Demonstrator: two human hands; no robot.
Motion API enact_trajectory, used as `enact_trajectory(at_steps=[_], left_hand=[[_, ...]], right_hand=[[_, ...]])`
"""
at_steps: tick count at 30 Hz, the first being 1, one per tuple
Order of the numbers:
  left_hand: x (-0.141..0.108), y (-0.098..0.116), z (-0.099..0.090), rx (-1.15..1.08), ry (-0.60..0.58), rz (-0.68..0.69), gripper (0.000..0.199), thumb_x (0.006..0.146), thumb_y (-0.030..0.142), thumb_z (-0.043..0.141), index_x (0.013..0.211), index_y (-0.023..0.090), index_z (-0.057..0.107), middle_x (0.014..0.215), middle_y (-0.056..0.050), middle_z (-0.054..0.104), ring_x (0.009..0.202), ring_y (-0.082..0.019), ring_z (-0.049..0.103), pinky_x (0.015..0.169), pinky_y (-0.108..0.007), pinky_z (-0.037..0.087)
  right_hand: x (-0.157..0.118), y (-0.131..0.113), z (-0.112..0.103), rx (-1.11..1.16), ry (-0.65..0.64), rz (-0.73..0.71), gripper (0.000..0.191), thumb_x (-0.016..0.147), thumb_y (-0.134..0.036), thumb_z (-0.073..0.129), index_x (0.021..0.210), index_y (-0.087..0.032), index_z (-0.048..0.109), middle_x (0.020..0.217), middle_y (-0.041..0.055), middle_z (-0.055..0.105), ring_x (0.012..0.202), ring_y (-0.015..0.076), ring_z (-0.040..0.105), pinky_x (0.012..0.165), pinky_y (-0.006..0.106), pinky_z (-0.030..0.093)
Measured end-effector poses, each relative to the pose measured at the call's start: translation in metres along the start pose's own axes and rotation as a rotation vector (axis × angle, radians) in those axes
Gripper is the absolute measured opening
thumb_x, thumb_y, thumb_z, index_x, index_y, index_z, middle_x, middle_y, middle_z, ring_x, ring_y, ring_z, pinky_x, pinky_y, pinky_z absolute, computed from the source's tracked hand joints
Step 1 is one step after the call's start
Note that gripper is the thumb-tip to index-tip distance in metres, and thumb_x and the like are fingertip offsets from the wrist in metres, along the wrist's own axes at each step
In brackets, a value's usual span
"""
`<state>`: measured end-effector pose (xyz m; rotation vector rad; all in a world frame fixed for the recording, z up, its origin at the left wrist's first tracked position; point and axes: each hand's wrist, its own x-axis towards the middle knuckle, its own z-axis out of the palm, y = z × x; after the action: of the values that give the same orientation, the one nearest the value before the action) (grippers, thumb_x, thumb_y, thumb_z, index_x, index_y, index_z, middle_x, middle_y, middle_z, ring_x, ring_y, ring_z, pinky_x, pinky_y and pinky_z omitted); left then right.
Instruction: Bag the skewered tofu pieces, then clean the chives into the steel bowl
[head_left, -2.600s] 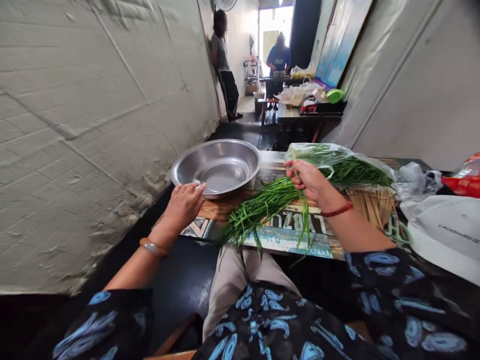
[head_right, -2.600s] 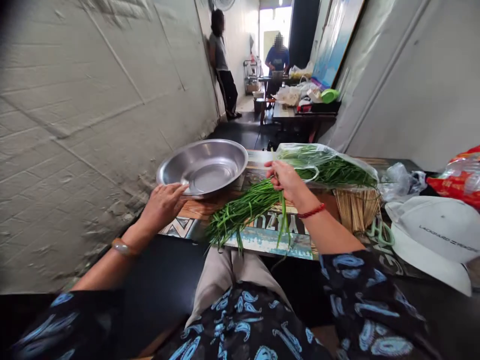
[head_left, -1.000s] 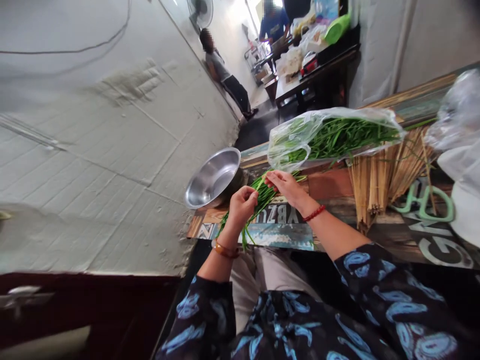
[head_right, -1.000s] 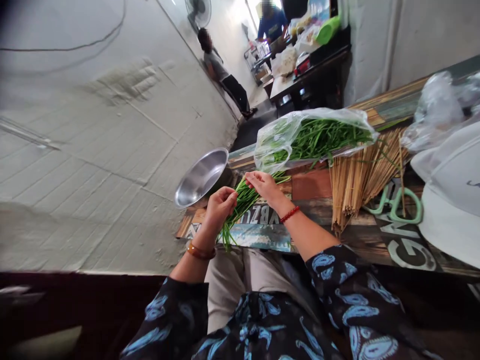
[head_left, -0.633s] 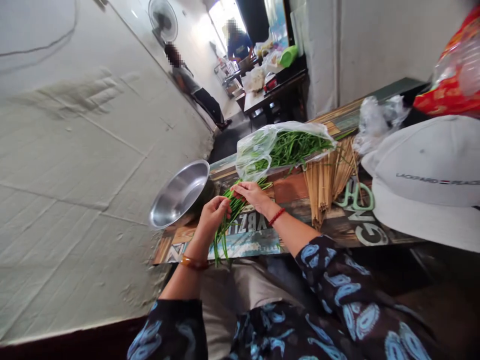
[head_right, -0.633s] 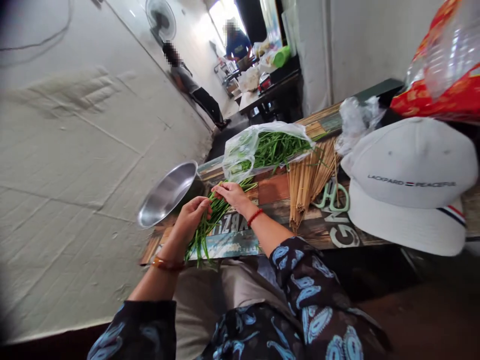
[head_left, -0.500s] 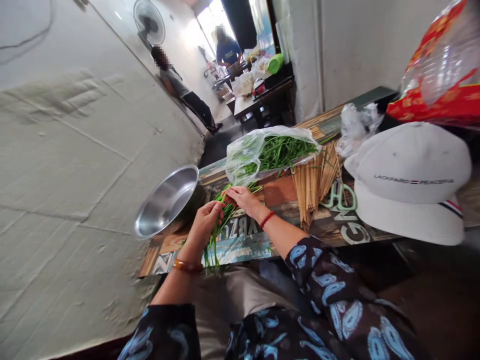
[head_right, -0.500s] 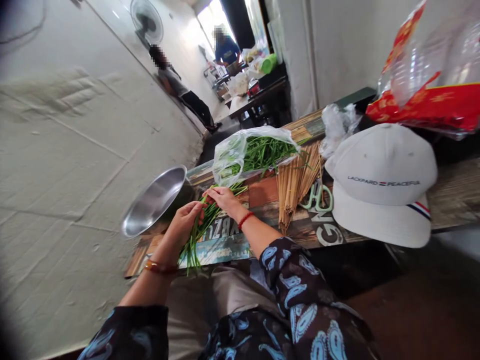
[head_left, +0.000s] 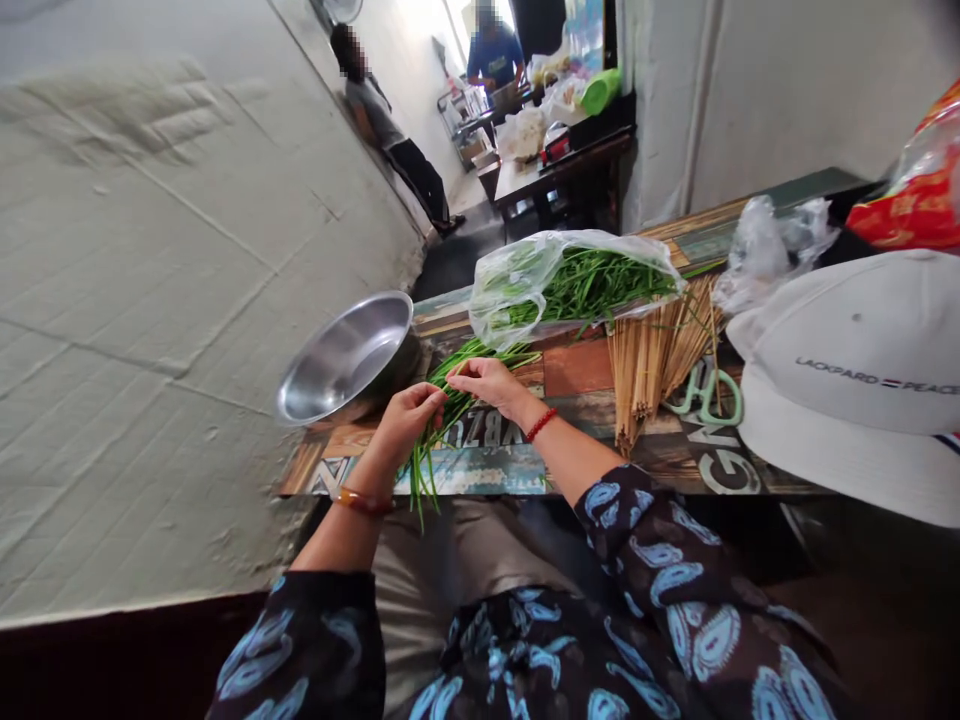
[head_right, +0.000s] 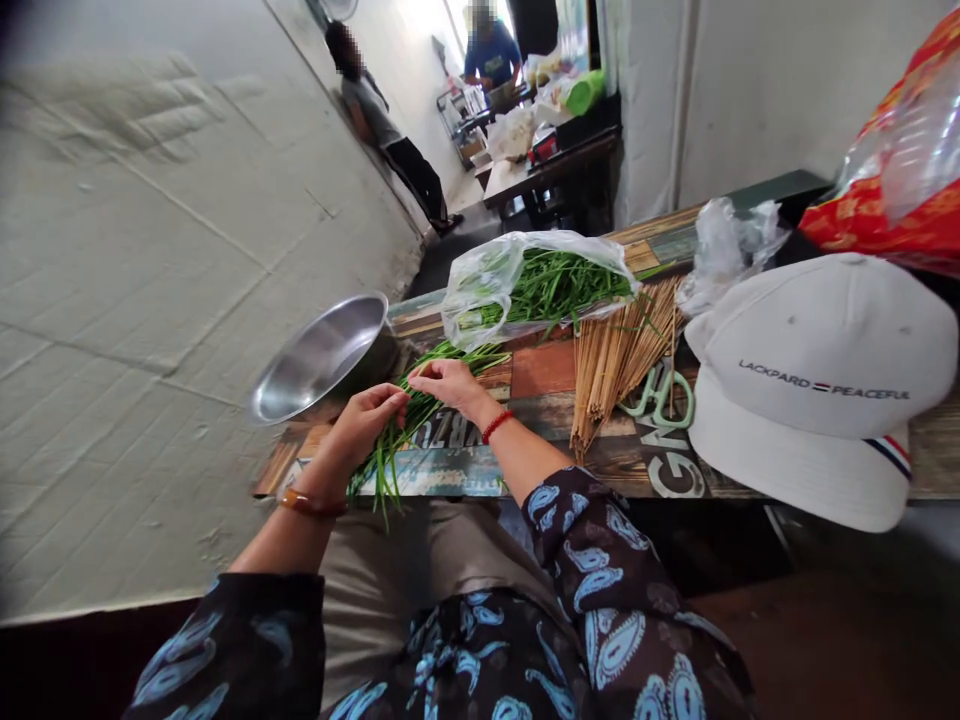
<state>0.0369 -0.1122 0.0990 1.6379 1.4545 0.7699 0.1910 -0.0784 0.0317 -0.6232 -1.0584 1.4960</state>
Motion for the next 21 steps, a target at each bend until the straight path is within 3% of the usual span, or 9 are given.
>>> enact_trajectory(at_steps=[8,17,21], left_hand=[[0.013,0.003,0.004,0.042,0.013,0.031,0.041,0.066,0.053,0.076,0.074,0.014,0.063,0.055,0.004,0.052,0.048,-0.008,0.041,0.047,-0.020,0.029],[0.036,0.022,-0.012,0.553,-0.026,0.274,0.033,0.072,0.046,0.063,0.072,0.014,0.068,0.058,0.001,0.057,0.056,-0.012,0.045,0.054,-0.023,0.032],[0.047,0.020,-0.014,0.607,-0.092,0.325,0.032,0.074,0.046,0.060,0.071,0.015,0.068,0.059,0.000,0.059,0.056,-0.012,0.045,0.054,-0.023,0.032]], right_hand=[[0.003,-0.005,-0.010,0.004,0.028,0.001,0.013,0.068,-0.023,0.072,0.076,-0.014,0.069,0.064,-0.0042,0.061,0.059,0.0081,0.051,0.057,0.021,0.037],[0.007,-0.009,-0.023,-0.203,0.068,-0.120,0.010,0.067,-0.020,0.074,0.074,-0.013,0.074,0.063,-0.0029,0.064,0.057,0.0081,0.050,0.058,0.021,0.038],[0.008,-0.008,-0.029,-0.250,0.090,-0.175,0.013,0.067,-0.026,0.075,0.073,-0.015,0.075,0.070,0.0000,0.069,0.065,0.0111,0.057,0.063,0.023,0.042]])
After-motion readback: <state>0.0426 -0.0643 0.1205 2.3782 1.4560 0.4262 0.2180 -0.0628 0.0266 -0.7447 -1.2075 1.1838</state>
